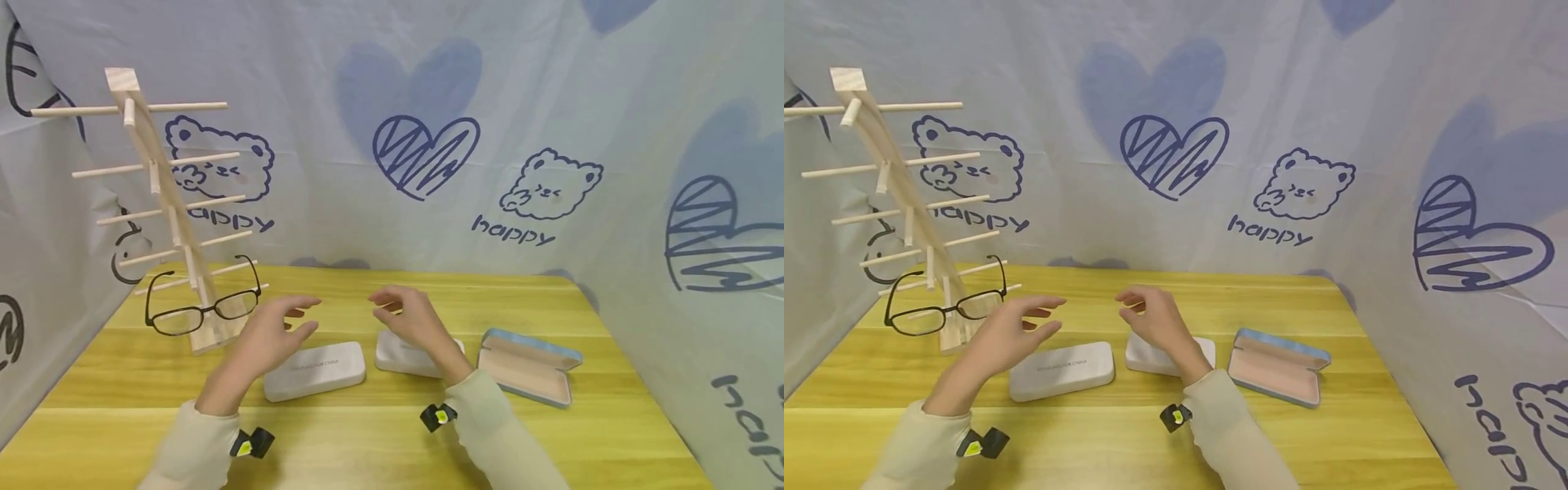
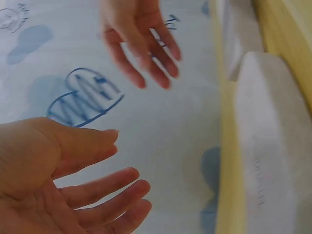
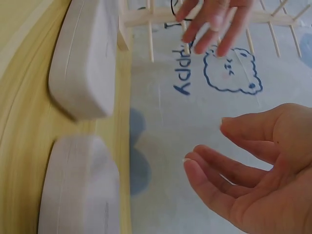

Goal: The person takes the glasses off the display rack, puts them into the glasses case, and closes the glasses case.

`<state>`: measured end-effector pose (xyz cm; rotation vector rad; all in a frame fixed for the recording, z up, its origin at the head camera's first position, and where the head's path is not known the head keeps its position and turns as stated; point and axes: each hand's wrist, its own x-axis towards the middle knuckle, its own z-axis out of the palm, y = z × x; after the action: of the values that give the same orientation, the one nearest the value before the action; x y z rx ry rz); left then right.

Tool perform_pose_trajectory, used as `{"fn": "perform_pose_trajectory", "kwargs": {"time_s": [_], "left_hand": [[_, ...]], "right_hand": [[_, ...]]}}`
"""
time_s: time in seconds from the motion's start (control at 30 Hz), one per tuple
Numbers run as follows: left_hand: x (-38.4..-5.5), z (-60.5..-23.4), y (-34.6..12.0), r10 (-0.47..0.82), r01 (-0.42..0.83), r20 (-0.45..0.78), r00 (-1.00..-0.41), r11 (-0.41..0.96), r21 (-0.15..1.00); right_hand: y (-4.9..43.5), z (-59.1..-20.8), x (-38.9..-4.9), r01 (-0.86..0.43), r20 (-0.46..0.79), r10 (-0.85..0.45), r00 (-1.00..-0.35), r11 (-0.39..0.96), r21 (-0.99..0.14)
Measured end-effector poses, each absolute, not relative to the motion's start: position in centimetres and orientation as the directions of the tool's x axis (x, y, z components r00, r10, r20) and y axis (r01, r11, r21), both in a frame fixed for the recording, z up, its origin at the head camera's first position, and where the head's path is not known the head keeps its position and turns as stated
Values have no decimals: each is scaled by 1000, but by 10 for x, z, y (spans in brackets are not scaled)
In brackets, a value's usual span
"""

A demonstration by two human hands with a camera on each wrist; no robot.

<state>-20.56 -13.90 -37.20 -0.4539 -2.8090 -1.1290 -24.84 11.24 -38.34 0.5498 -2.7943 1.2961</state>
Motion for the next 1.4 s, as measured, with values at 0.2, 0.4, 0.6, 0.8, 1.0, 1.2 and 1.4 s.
{"fn": "perform_pose_trajectory", "kwargs": {"time_s": [0.2,0.4,0.6,0.8,1.0,1.2,1.4], "left_hand": [[-192,-348,-160,216,302,211,-953,687,661],[-183,-335,-185,184,295,235,-955,699,651],[-176,-328,-215,126,250,239,-963,750,613],[-174,-326,-238,97,243,276,-956,789,564],[-175,-326,-258,67,184,222,-973,806,562],[-174,-328,-280,-44,56,174,-984,846,530],[-176,-331,-297,-107,-55,76,-991,865,499]], "right_hand": [[87,-381,-255,-356,171,-361,-917,547,-757],[63,-378,-255,-371,171,-386,-907,536,-759],[41,-379,-255,-391,193,-397,-897,510,-766],[18,-381,-258,-377,196,-386,-901,477,-794],[-6,-378,-259,-349,171,-379,-909,474,-809],[-22,-380,-263,-352,180,-376,-909,458,-816],[-35,-385,-264,-340,189,-374,-908,394,-854]]}}
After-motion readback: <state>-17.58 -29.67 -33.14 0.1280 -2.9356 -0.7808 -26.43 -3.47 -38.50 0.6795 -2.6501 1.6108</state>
